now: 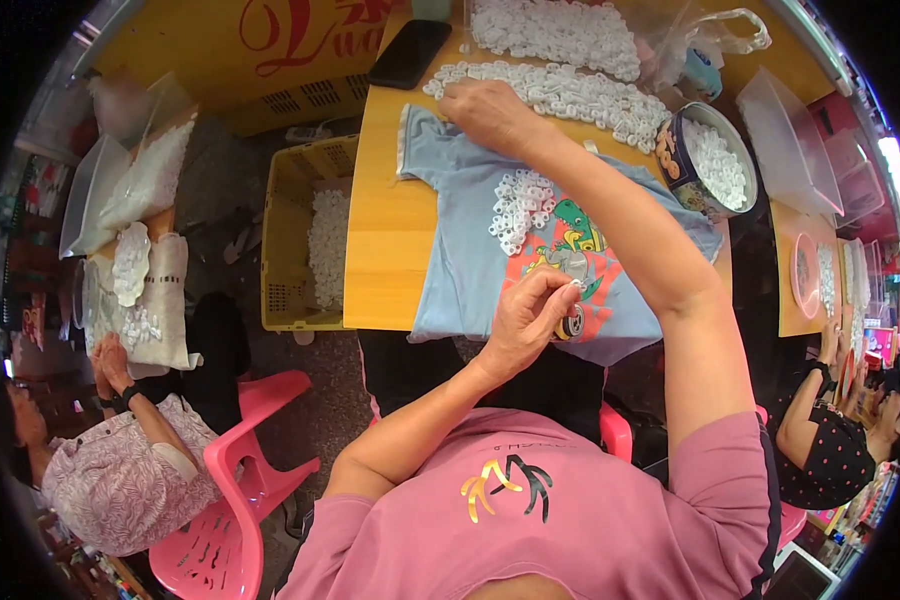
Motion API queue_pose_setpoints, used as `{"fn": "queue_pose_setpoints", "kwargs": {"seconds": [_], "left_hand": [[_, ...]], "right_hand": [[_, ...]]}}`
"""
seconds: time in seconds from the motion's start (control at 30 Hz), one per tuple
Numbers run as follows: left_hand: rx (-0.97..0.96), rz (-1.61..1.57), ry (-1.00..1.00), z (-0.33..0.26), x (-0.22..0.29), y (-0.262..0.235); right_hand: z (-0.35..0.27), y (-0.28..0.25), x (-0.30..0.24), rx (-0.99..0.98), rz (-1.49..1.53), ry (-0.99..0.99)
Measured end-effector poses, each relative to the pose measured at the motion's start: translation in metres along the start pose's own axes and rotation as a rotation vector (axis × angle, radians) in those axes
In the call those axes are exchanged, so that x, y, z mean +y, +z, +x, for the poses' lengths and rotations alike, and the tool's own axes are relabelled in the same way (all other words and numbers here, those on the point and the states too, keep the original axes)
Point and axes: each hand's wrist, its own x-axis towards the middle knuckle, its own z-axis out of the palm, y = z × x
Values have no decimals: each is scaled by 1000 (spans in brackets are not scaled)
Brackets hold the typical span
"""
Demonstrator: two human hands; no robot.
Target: Manually applying small white decorative pieces to a graphic on a blue t-shirt at a garment workshop.
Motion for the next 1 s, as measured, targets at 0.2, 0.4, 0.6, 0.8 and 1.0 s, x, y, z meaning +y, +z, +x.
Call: {"fn": "queue_pose_setpoints", "kwargs": {"seconds": [0.2, 0.4, 0.6, 0.8, 1.0], "left_hand": [[-13, 5, -14, 0, 2, 0], [8, -35, -15, 0, 2, 1], [59, -129, -33, 1, 4, 5], [157, -226, -47, 4, 0, 4], [169, -307, -44, 9, 1, 8]], "right_hand": [[-2, 0, 2, -53, 130, 72], [-24, -11, 9, -32, 353, 274], [-71, -63, -10, 88, 946, 623], [-142, -114, -60, 127, 1632, 1002], [-194, -127, -100, 212, 1569, 1164]]}}
